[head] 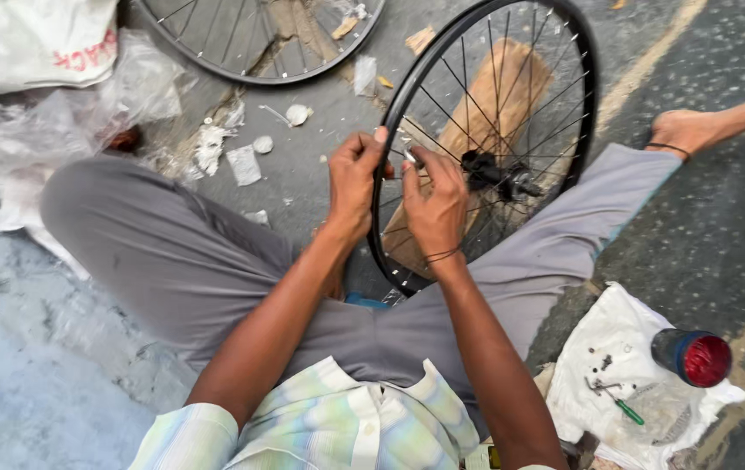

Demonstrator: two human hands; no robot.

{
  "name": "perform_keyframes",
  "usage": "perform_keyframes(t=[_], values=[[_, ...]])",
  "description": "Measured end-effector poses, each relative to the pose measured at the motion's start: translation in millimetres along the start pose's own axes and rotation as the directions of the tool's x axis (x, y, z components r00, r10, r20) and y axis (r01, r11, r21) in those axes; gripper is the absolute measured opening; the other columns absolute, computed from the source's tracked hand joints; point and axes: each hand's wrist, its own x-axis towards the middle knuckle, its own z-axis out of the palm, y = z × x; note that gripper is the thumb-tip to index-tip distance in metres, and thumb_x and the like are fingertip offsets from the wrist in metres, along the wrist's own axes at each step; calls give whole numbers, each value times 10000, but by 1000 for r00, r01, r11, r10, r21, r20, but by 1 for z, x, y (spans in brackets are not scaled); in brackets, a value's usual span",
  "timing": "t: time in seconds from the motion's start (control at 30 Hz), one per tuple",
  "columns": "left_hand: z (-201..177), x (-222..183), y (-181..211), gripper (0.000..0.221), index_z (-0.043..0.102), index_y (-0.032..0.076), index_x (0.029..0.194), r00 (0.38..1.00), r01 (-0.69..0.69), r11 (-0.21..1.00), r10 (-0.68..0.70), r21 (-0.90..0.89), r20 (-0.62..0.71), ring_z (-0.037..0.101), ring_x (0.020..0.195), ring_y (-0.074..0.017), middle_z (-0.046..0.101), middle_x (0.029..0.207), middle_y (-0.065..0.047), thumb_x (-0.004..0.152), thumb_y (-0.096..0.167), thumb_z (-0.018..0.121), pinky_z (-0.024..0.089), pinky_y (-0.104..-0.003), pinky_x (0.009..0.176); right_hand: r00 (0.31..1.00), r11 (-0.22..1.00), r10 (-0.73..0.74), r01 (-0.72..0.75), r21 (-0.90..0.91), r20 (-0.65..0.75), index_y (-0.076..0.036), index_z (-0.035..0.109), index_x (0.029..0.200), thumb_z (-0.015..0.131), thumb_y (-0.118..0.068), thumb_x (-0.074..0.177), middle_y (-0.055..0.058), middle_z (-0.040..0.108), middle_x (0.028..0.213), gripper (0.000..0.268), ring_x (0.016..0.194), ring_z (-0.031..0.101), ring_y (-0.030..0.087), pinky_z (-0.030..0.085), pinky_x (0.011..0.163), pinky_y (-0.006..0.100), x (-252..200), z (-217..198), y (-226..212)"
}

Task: The person works on a bicycle wheel by holding the rim and fitting metal components onto it by hand.

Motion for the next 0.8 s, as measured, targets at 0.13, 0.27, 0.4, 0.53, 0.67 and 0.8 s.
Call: perform_keyframes(t=[0.13,0.27,0.4,0.53,0.67,0.8], values=[[-7,-28,-3,273,637,67,894,991,83,987,-96,-137,-96,638,654,-105,682,766,-25,895,324,728,531,-268,621,914,916,157,-276,291,373,-18,723,1198,695,-238,922,141,765,1140,354,1108,732,233,550,974,357,13,-13,6],[-8,-32,-8,371,655,17,901,987,110,986,-123,-122,-106,610,639,-107,655,758,-31,934,376,738,514,-262,609,885,922,-15,-168,349,466,13,643,1285,709,-225,883,149,730,1213,472,1150,695,243,517,991,339,19,-20,9],[-6,-37,-4,454,695,-27,899,983,134,982,-148,-130,-109,646,686,-105,687,779,-35,923,423,746,564,-253,663,961,957,-57,-24,288,270,-19,699,1263,690,-195,1042,150,750,1226,282,1180,738,269,561,1003,350,-5,-17,0],[-4,-31,5,484,670,-2,914,996,91,987,-92,-133,-2,596,666,-93,635,762,-14,926,474,757,515,-250,622,958,982,-184,169,85,219,5,596,1095,743,-104,923,181,703,1037,252,1019,711,344,549,887,432,9,-10,-1],[1,-36,3,420,688,56,954,962,197,978,-206,-69,-177,591,644,-85,657,769,9,864,463,729,493,-247,568,961,999,30,-38,23,276,30,538,1112,786,-102,805,186,669,861,416,747,707,357,550,661,467,26,-2,-11],[-9,-31,-5,464,701,-42,924,988,67,998,-69,-18,-140,544,679,-102,646,780,-38,974,416,748,443,-248,607,965,971,-236,228,74,114,0,545,1115,762,-70,882,193,678,940,326,808,717,381,555,679,455,11,-2,-7]])
